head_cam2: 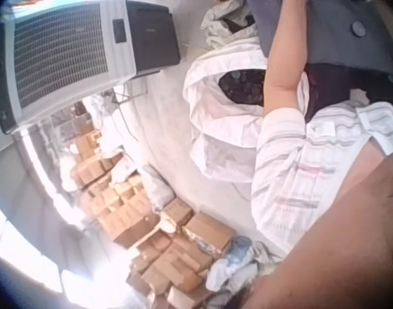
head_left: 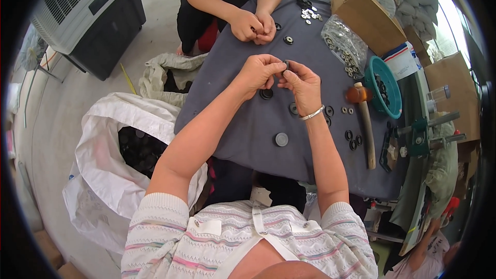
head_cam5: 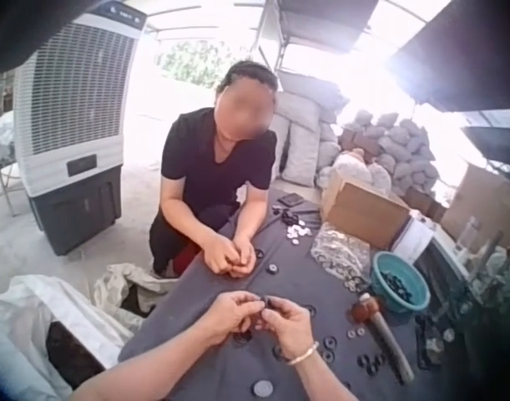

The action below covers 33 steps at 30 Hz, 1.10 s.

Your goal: The person assembles circular mechanical components by inserting metal inserts into rubber rings and then securing them into black casings with a rubber mallet.

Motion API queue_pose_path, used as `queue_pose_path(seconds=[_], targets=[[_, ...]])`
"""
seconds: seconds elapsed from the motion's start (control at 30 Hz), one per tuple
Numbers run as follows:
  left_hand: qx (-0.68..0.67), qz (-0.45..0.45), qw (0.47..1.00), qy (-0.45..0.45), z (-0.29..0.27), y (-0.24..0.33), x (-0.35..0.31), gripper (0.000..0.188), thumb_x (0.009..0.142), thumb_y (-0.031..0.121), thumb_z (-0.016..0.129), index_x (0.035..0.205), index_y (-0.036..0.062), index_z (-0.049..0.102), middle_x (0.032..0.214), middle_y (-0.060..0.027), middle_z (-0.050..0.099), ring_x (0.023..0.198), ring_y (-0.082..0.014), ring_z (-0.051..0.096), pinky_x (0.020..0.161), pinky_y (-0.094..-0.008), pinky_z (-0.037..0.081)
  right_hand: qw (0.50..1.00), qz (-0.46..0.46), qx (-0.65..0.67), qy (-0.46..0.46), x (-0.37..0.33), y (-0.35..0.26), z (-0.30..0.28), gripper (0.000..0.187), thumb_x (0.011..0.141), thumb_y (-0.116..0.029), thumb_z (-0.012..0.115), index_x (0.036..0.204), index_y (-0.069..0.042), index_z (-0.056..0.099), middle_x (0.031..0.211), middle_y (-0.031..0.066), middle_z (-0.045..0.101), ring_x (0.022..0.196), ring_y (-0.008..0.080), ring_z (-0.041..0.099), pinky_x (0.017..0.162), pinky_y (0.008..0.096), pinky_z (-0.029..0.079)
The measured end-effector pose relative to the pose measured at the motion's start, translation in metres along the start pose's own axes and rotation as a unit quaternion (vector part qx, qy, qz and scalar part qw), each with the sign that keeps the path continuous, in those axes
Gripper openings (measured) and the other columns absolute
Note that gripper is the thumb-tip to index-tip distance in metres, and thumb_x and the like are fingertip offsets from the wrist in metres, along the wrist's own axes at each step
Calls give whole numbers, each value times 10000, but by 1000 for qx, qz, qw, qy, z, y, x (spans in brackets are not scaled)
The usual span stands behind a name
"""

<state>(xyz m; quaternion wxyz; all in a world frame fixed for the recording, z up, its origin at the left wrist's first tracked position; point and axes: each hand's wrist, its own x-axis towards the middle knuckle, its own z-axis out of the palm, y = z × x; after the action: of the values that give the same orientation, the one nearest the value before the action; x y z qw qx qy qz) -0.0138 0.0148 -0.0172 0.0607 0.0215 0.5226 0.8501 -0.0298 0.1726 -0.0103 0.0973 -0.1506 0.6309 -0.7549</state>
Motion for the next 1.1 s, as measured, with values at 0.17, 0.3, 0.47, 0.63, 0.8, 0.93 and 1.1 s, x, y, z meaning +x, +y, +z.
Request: queue_pose_path(seconds=[0.17, 0.3, 0.47, 0.63, 0.8, 0.93, 1.1], targets=[[-49, -28, 998, 13, -7, -6, 8, 262, 912, 259, 597, 841, 7, 614, 683, -53, 571, 417, -88, 485, 329, -198, 223, 997, 22, 71, 8, 1, 2, 2, 277, 912, -74, 578, 1147, 71, 570, 946, 120, 636, 739, 155, 644, 651, 285, 576], [-62, -53, 997, 18, -6, -5, 7, 338, 928, 322, 560, 819, 5, 599, 674, -62, 554, 405, -102, 469, 323, -203, 211, 999, 12, 50, -8, 4, 6, -1, 288, 924, -89, 564, 1164, 69, 567, 952, 100, 621, 730, 142, 625, 627, 280, 565], [-46, -55, 997, 17, -12, -5, 3, 357, 928, 347, 555, 832, 6, 598, 674, -66, 550, 401, -108, 457, 320, -204, 201, 998, -10, -56, -13, 6, 3, 6, 330, 883, -82, 628, 1181, 48, 571, 916, 55, 600, 680, 96, 576, 572, 228, 507], [-31, -62, 998, -12, 8, -3, 4, 441, 938, 423, 515, 863, -4, 602, 666, -71, 552, 404, -116, 454, 340, -217, 239, 989, -111, -102, -9, -2, -7, -9, 324, 850, -80, 669, 1148, 23, 593, 825, 24, 601, 657, 69, 552, 550, 211, 461], [143, 11, 981, 130, 9, -10, 9, 291, 898, 305, 555, 848, 39, 662, 604, -9, 526, 487, -77, 442, 433, -245, 321, 994, -99, 37, 36, -72, -75, -43, 305, 886, -64, 586, 1170, 35, 537, 1080, 162, 633, 811, 218, 665, 704, 342, 568], [174, 72, 969, 158, -55, -35, 26, 280, 923, 325, 581, 906, 54, 650, 609, 19, 523, 442, -40, 411, 387, -191, 277, 952, -228, 52, 197, -161, -142, -100, 287, 852, -25, 581, 1135, 17, 553, 968, 140, 637, 745, 222, 670, 690, 334, 579], [185, 111, 972, 94, -41, -45, 36, 267, 957, 281, 534, 952, 28, 620, 660, 5, 525, 438, -41, 411, 392, -184, 291, 796, -364, -65, 479, -360, -255, -210, 253, 884, -43, 561, 1124, 36, 561, 888, 140, 635, 730, 220, 668, 695, 347, 590]])
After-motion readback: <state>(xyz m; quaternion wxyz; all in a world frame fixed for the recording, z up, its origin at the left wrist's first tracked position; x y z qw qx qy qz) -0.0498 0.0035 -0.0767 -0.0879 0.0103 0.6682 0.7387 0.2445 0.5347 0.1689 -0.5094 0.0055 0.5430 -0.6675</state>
